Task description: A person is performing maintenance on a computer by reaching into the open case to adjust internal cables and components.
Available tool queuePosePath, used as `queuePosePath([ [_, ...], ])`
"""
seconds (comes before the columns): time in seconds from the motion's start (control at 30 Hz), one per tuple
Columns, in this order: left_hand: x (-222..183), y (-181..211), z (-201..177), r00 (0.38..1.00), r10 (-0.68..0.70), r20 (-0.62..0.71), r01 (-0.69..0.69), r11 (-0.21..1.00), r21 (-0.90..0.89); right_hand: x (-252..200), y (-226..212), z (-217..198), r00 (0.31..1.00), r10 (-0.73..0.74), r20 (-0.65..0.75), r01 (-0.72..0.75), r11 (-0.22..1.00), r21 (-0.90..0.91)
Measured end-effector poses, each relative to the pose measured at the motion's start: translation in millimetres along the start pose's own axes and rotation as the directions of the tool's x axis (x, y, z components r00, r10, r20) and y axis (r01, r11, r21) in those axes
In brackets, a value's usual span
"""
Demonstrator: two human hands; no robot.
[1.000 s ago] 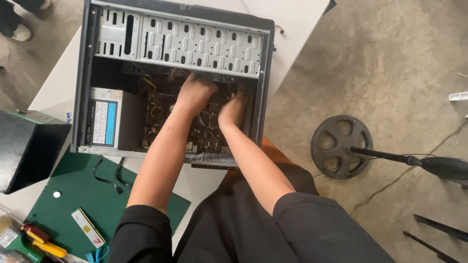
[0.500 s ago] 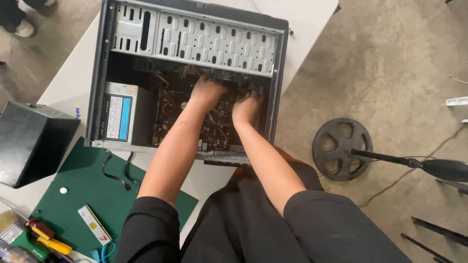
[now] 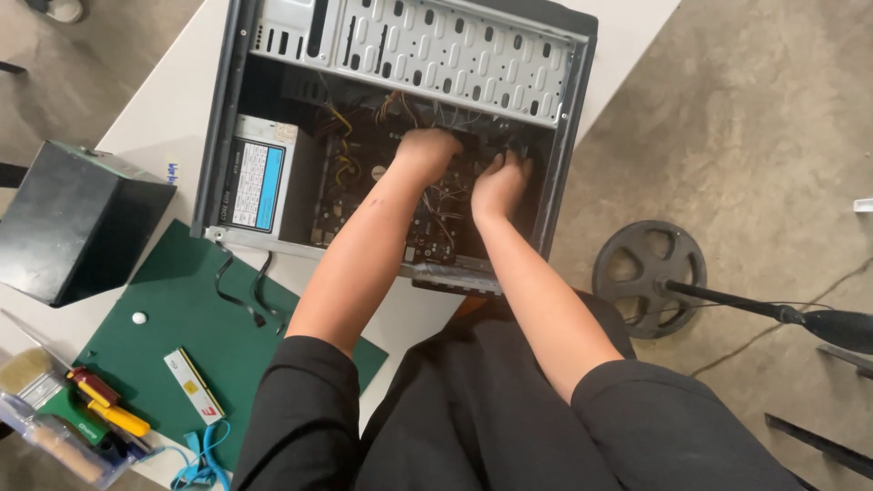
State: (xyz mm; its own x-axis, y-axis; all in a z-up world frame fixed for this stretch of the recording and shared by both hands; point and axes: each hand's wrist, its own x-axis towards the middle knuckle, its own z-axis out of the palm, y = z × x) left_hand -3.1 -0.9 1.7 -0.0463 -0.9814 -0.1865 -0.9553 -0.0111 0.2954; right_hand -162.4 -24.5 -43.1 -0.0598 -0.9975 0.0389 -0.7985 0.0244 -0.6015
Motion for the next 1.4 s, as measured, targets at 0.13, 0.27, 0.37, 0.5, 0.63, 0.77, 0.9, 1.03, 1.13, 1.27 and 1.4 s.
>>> queuePosePath([
  [0.13,2,-4,10,1.0,-0.009,-0.018,0.009,1.0,0.002,-3,-1,-2,0.997,0.06,0.054,-0.065,0.993,0.094],
  [0.27,8,-8,21,0.999,-0.017,-0.046,0.016,1.0,-0.02,1,5,2,0.984,0.168,0.056,-0.175,0.972,0.159],
  [0.37,8,-7,19,0.999,-0.014,-0.048,0.013,0.999,-0.032,3,5,2,0.971,0.224,0.077,-0.235,0.952,0.195],
  [0.5,7,-7,22,0.997,-0.036,-0.063,0.036,0.999,-0.011,2,11,11,0.983,0.16,-0.088,-0.138,0.967,0.215],
  [0.63,7,-9,24,0.999,-0.022,-0.034,0.021,0.999,-0.039,7,23,26,0.982,0.145,-0.124,-0.118,0.971,0.208],
  [0.77,3,-8,20,0.999,-0.023,-0.03,0.021,0.998,-0.058,7,24,28,0.982,0.146,-0.119,-0.12,0.971,0.205],
  [0.9,-1,-8,22,0.999,-0.005,-0.041,0.002,0.998,-0.06,10,28,27,0.981,0.083,-0.174,-0.046,0.977,0.206],
  [1.03,0,-8,25,1.0,0.006,-0.028,-0.007,0.999,-0.033,10,28,28,0.983,0.087,-0.163,-0.052,0.977,0.206],
  [1.13,-2,-6,31,1.0,0.002,-0.026,-0.002,1.0,-0.014,9,23,21,0.982,0.064,-0.176,-0.027,0.978,0.207],
  [1.27,-7,-6,22,1.0,0.01,-0.016,-0.01,1.0,0.003,6,14,14,0.986,0.053,-0.16,-0.013,0.971,0.237],
  [1.4,-1,-12,22,0.999,0.039,0.019,-0.038,0.999,-0.017,0,8,15,0.974,0.19,-0.12,-0.14,0.932,0.334],
])
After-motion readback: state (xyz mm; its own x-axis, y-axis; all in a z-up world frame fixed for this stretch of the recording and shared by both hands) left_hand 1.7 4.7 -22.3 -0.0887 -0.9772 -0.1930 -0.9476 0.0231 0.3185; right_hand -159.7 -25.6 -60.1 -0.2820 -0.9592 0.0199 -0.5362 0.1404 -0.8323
